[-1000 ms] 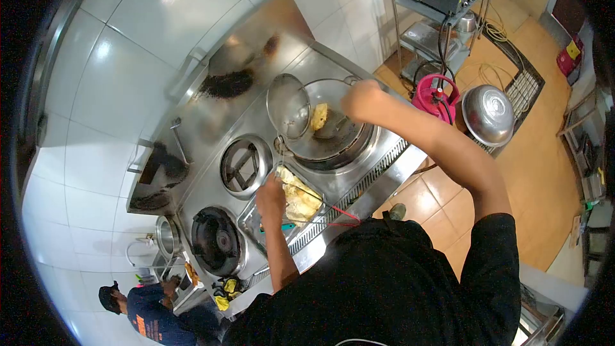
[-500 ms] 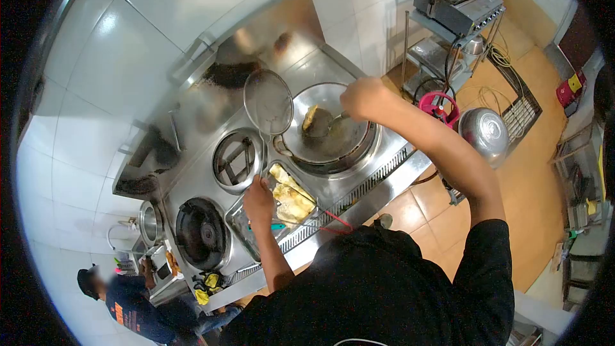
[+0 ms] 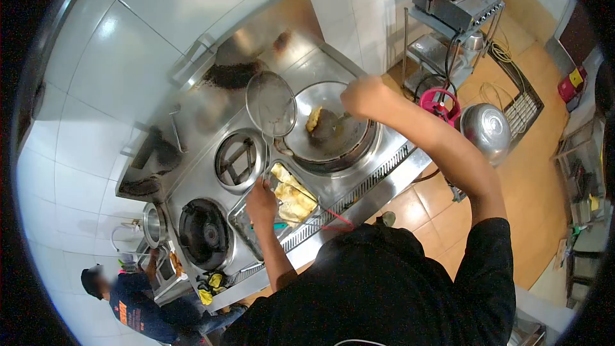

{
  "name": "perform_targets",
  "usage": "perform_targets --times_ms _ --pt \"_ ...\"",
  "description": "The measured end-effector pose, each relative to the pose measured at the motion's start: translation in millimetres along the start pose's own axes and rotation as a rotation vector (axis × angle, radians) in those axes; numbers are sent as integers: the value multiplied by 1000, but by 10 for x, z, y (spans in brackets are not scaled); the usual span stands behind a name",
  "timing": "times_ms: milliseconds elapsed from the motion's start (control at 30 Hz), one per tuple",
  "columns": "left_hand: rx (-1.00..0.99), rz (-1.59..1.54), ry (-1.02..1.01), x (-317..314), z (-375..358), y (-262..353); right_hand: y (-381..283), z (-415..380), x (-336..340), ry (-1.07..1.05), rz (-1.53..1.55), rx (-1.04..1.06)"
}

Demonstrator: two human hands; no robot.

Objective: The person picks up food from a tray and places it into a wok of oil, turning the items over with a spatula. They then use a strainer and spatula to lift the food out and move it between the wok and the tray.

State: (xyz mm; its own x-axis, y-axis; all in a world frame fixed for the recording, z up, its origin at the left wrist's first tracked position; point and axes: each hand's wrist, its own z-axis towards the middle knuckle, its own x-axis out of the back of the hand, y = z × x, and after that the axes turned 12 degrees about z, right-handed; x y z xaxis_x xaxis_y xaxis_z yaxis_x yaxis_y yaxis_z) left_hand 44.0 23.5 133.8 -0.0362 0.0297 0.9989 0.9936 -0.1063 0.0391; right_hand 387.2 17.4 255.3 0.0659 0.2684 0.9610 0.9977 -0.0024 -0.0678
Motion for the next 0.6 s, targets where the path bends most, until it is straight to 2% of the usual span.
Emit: perform_targets --times_ms 67,133,200,267,333,400,467,500,567,600 --pt "24 5 -26 97 -23 61 1 -63 71 1 2 8" --pt "15 11 -1 96 -28 52 4 -131 84 198 30 94" --pt "10 15 23 54 -41 14 -12 -129 92 200 44 93" --pt "-40 -48 149 -35 -18 -48 -16 -93 117 208 53 93" --pt "-41 -30 170 -46 -26 -59 -28 -49 153 66 33 43" --pt "-46 -9 185 -24 -29 -58 -7 -58 221 17 14 27" --pt "4 39 -2 31 -29 -43 25 -68 226 -36 0 5" --pt "1 41 -5 -7 -31 -54 59 -75 209 -17 8 -10" --pt "-54 -17 161 -116 -29 -61 118 -95 179 1 16 -30" --pt "-58 -18 160 -121 -21 -35 147 -102 164 -3 32 -83"
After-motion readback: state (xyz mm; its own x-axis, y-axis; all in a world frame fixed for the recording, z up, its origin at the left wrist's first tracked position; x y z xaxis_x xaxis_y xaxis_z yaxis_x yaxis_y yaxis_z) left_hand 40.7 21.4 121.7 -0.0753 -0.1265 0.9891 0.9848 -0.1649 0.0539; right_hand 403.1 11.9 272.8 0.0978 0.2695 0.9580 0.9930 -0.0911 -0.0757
